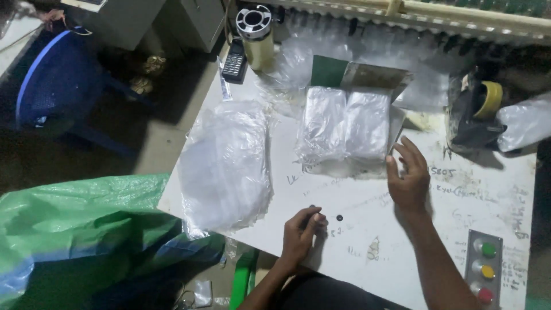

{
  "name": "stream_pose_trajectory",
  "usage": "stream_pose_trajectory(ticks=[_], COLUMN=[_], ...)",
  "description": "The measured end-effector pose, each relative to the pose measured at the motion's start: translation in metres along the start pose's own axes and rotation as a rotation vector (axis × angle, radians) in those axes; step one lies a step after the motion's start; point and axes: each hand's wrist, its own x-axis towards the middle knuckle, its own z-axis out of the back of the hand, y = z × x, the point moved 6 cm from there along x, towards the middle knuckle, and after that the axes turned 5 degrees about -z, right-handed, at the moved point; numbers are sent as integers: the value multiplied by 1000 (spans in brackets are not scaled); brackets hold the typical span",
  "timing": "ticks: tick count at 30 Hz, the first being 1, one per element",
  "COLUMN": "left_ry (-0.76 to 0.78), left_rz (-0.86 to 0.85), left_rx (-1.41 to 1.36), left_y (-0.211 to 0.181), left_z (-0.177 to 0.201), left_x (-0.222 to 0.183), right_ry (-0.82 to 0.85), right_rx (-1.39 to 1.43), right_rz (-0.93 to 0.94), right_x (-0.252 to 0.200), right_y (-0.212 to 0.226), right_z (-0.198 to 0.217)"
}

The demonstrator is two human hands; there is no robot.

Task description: Folding individual plastic bags and packing them into a larger plastic sleeve at a factory workstation.

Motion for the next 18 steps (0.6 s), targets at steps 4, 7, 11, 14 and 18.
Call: stream_pose_trajectory(ticks=[4,7,11,14,18], left_ry=[-140,-246,-201,-205,-299], left_rz=[159,240,243,321,373], left_rx=[-270,-194,-466,-576,-694], left_y=[7,-10,-15,-1,22], left_z=[23,50,63,65,64], left_x=[50,105,196,250,296], right_ry=[-60,-65,-106,-80,2], right_rx=[55,249,567,671,620], right_rz=[-235,-521,-511,-585,-620], right_x=[-17,-23,-8,16,58], right_y=[-69,-89,-102,-119,-123], right_z=[7,10,15,21,25])
